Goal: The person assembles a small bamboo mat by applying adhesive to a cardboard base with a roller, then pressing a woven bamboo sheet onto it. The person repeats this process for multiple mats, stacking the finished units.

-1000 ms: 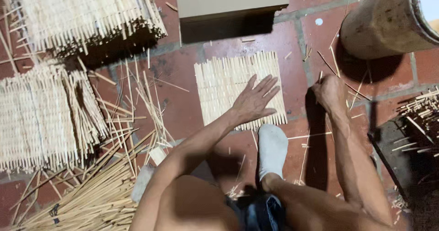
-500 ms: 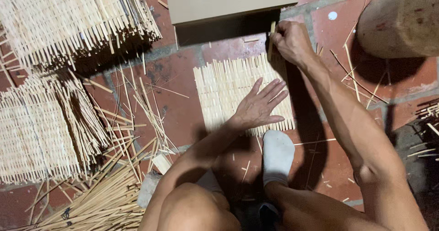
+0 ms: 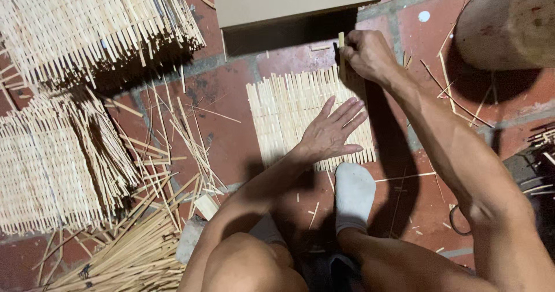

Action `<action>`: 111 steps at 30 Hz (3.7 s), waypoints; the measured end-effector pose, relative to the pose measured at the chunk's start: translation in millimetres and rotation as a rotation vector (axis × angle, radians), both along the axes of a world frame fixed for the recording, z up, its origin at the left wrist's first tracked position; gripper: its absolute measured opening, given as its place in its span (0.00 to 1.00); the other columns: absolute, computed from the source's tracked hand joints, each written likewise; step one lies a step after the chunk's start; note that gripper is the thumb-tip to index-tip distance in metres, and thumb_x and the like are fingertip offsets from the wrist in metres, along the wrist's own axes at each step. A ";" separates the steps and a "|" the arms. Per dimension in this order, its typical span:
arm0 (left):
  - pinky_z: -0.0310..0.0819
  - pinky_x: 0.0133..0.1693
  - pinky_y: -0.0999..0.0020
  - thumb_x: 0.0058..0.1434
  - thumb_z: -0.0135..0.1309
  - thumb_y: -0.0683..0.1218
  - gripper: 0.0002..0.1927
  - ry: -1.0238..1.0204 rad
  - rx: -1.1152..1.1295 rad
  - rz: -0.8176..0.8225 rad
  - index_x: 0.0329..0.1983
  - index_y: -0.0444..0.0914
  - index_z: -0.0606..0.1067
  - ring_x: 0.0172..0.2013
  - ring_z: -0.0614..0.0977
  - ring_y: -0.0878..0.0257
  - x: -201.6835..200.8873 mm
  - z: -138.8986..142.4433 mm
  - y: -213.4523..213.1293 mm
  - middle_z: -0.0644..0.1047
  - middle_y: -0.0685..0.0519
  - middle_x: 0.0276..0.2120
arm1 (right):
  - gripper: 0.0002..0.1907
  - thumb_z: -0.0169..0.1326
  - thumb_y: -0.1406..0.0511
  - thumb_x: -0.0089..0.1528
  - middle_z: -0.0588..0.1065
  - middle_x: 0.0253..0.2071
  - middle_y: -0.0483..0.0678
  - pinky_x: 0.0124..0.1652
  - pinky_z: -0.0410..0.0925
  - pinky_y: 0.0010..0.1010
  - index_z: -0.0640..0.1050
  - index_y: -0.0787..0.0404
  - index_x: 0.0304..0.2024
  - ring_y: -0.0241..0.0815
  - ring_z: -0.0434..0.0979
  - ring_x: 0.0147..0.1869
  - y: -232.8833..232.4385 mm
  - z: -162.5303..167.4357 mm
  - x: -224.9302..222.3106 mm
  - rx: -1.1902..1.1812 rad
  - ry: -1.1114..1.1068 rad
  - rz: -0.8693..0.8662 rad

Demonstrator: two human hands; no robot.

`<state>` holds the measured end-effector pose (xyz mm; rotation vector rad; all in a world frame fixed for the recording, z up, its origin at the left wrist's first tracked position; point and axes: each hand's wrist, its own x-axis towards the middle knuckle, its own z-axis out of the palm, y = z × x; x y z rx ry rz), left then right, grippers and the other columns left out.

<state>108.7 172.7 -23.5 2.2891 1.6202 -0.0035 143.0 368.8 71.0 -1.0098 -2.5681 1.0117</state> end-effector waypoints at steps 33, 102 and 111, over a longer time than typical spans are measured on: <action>0.36 0.71 0.42 0.66 0.48 0.65 0.44 -0.133 0.192 0.532 0.73 0.30 0.59 0.75 0.54 0.48 -62.1 -32.5 -126.4 0.57 0.39 0.74 | 0.13 0.61 0.62 0.68 0.78 0.38 0.59 0.42 0.71 0.46 0.79 0.67 0.48 0.55 0.79 0.39 -25.4 3.4 367.3 0.705 -0.278 -0.576; 0.34 0.71 0.46 0.60 0.54 0.64 0.44 -0.184 0.218 0.556 0.70 0.32 0.60 0.73 0.53 0.51 -73.2 -38.4 -120.9 0.57 0.42 0.73 | 0.16 0.53 0.65 0.72 0.77 0.35 0.55 0.20 0.64 0.21 0.75 0.72 0.56 0.35 0.73 0.26 23.2 62.2 332.8 -0.561 0.696 -0.962; 0.37 0.71 0.44 0.61 0.55 0.62 0.42 -0.241 0.227 0.564 0.70 0.31 0.62 0.73 0.56 0.48 -64.8 -30.6 -121.3 0.59 0.39 0.72 | 0.11 0.53 0.64 0.81 0.76 0.38 0.54 0.29 0.66 0.25 0.73 0.69 0.53 0.36 0.73 0.29 69.4 75.7 335.5 -0.362 0.788 -0.538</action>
